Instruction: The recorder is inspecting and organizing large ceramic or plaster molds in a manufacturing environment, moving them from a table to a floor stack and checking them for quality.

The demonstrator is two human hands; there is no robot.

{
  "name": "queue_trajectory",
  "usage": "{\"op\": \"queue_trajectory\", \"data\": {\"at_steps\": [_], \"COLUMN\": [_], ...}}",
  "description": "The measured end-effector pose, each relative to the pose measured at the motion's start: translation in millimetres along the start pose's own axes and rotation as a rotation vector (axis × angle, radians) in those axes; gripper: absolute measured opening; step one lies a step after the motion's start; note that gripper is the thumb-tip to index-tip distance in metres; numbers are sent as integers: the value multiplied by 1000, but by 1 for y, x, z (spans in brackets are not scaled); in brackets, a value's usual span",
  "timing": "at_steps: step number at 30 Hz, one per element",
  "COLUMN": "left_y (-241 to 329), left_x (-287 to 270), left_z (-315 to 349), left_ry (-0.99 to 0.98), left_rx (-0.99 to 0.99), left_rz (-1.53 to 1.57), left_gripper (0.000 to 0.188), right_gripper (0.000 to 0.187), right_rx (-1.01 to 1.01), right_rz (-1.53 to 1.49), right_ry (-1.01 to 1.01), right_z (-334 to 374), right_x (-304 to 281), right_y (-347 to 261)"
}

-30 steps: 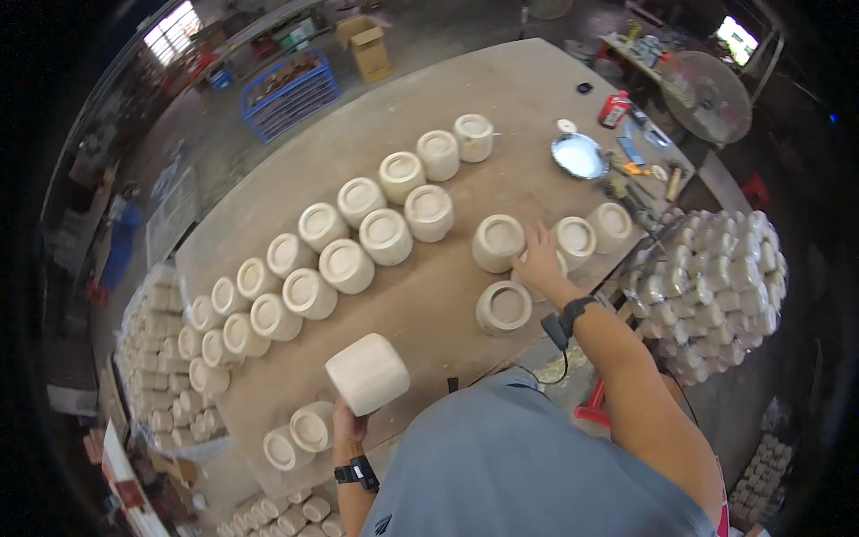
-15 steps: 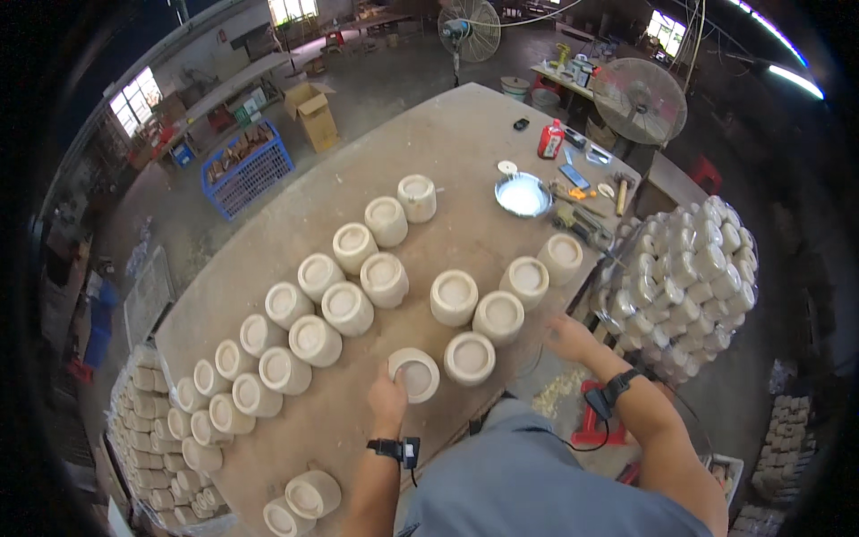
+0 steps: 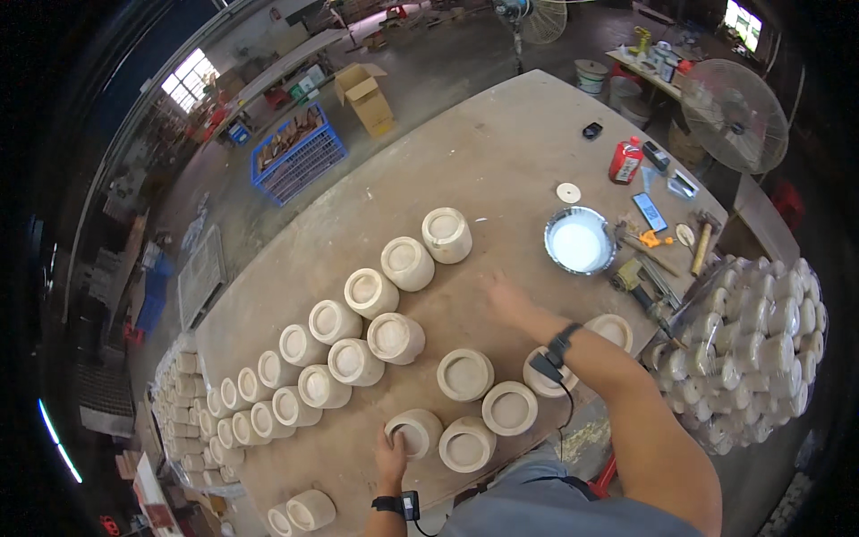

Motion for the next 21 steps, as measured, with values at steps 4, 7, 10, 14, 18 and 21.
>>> {"op": "queue_trajectory", "data": {"at_steps": [4,7,10,14,18,21], "left_y": [-7,0,-8,-31,-34,-35], "left_x": [6,-1,-10,-14,-14,-19], "left_z": [27,57,91,126,140,138], "left_ry": [112,108,140,217,245,277], "left_rx": [38,-103,-290,-389,-423,-358], "left_rz": [-15,473,235,216,238,177], "left_gripper": [61,63,64,65,64,62], "right_gripper": [62,62,59,46,39,38], "right_rx": [-95,-74,-32,34,40,134], "right_rz": [-139,-21,36,-85,-173,-355], "right_ry": [262,330,322,355,381,395], "right_z": [-85,-129,-152,-170,-169,-150], "right_x": [6,25,33,37,38,35], "right_y": [-8,-1,1,8,18,40]}}
Point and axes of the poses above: each hand's wrist, its own z-axis away from the middle knuckle, its own x-axis out of the palm, y = z × x, the point moved 3 cm from there along -z, towards the middle knuckle, and after that the axes turned 3 degrees about z, right-handed, at the moved point
